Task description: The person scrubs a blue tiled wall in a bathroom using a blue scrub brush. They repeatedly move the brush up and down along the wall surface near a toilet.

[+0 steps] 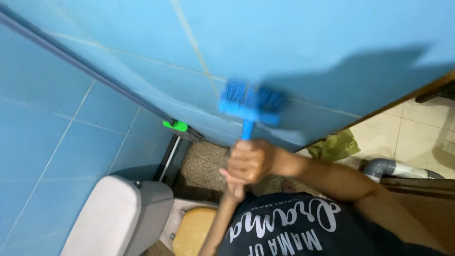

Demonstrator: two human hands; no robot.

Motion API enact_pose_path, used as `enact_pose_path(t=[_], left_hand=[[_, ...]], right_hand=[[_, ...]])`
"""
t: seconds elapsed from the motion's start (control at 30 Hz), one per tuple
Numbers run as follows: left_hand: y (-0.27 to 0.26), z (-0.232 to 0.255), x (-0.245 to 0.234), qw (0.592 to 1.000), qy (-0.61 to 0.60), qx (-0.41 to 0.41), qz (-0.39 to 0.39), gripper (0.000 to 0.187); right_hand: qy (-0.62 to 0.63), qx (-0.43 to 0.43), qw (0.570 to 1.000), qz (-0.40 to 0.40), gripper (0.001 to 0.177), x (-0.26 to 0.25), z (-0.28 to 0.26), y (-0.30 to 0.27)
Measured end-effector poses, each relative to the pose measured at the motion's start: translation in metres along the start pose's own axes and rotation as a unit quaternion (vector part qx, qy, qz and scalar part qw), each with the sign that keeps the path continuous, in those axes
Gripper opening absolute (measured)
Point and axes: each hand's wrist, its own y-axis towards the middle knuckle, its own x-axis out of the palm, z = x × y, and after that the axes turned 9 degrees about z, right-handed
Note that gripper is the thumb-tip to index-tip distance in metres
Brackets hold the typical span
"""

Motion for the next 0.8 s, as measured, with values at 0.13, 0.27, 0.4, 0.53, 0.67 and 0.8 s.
enact_pose_path(t=[0.13,0.27,0.4,0.53,0.67,0.8], left_hand=[[-0.064,0.009,0.033,0.936,-0.072,-0.331,0.101,0.076],[-0.065,0.066,0.037,0.939,-0.054,-0.326,0.096,0.104],[0.074,0.170,0.025,0.952,-0.008,-0.290,0.092,0.057],[0.053,0.142,0.036,0.978,0.080,-0.183,0.059,0.047],[0.010,0.148,0.088,0.940,-0.030,-0.322,0.111,0.025],[0.005,0.151,0.097,0.937,-0.057,-0.324,0.118,0.034]], right_hand=[[0.024,0.057,0.996,-0.061,0.036,-0.011,-0.051,-0.056],[0.028,0.069,0.996,-0.048,0.040,-0.023,-0.055,-0.048],[0.059,0.042,0.997,-0.019,0.038,-0.061,-0.013,0.044],[0.032,0.027,0.999,0.002,0.036,-0.084,-0.002,0.061],[0.070,0.041,0.996,-0.037,0.030,-0.087,-0.038,-0.014],[0.077,0.056,0.994,-0.054,0.032,-0.101,-0.072,-0.057]])
